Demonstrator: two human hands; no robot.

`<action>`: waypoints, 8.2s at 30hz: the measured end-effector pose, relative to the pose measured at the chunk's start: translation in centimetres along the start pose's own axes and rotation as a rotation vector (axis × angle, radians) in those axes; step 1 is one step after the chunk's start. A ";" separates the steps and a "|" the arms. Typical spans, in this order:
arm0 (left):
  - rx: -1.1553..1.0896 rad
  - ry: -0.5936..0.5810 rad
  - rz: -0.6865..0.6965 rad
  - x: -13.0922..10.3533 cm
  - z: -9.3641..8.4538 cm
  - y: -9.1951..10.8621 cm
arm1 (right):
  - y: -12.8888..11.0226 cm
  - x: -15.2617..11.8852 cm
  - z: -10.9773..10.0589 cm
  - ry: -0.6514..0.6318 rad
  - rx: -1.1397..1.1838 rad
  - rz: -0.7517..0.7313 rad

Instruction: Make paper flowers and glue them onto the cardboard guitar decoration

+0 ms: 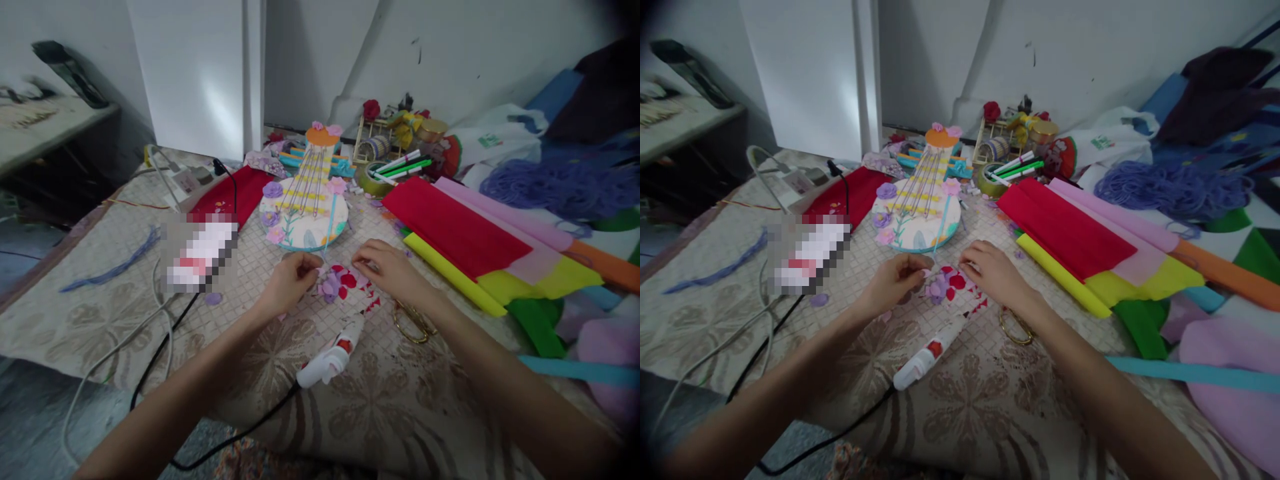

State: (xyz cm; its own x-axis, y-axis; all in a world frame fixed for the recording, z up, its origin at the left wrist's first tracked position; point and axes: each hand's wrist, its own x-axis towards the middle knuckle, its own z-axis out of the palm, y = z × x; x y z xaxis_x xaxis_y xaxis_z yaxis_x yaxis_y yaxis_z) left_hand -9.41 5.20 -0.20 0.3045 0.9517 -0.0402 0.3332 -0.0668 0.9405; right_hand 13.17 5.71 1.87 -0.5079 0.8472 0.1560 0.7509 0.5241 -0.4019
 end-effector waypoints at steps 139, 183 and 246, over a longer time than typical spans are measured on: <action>-0.334 0.005 -0.043 1.3 -0.8 1.7 | -7.6 -8.5 2.2 0.250 0.294 0.382; -0.316 0.093 0.019 1.2 -2.2 1.6 | -8.8 -10.8 3.9 0.048 0.173 0.296; -0.306 0.165 0.060 1.3 -2.9 -0.1 | -5.5 7.1 1.3 -0.091 0.623 0.167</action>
State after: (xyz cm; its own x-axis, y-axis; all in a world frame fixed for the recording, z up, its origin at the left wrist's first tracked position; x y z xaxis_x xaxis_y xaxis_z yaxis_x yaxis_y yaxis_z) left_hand -11.62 7.31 0.59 0.1591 0.9860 0.0494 0.0291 -0.0547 0.9981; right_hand 4.91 8.74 4.03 -0.4598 0.8878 -0.0202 0.4515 0.2141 -0.8662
